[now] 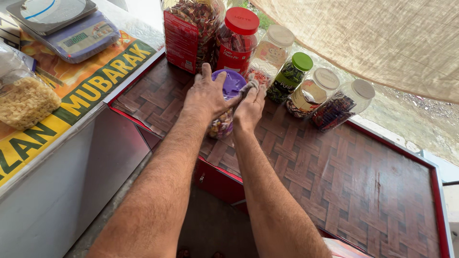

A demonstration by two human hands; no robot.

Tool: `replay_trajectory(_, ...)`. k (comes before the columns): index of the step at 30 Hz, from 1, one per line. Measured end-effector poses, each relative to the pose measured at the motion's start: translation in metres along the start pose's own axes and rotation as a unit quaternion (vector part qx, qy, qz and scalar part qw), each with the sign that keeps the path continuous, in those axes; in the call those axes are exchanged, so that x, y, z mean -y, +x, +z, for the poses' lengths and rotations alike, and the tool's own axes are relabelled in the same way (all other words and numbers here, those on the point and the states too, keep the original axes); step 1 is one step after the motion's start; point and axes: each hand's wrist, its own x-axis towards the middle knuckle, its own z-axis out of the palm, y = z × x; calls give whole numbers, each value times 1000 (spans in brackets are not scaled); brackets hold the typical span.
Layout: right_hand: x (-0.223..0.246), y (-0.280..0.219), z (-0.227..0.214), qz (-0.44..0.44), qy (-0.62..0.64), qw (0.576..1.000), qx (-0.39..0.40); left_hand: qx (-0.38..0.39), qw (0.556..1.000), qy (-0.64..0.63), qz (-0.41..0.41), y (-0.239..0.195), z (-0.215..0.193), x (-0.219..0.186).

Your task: The person wipes various jars and containers using a cloth, moving several items across a counter surface.

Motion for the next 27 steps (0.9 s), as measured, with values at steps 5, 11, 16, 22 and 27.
replay_trajectory(5,-11,13,-10,67,101,986,111,7,995,-71,-64,-14,5,-7)
replay_trajectory(11,-15,14,-11,-12,64,994,91,-18,999,3,28,20,9,3)
replay_trajectory(16,-28,7,-4,54,43,994,84,11,998,60,34,27,20,0)
replay_trajectory(22,-23,23,-11,14,64,994,84,56,998,37,-11,19,4,-3)
replay_trajectory(27,-33,11,-15,292,40,951,96,103,994,20,9,15,-12,3)
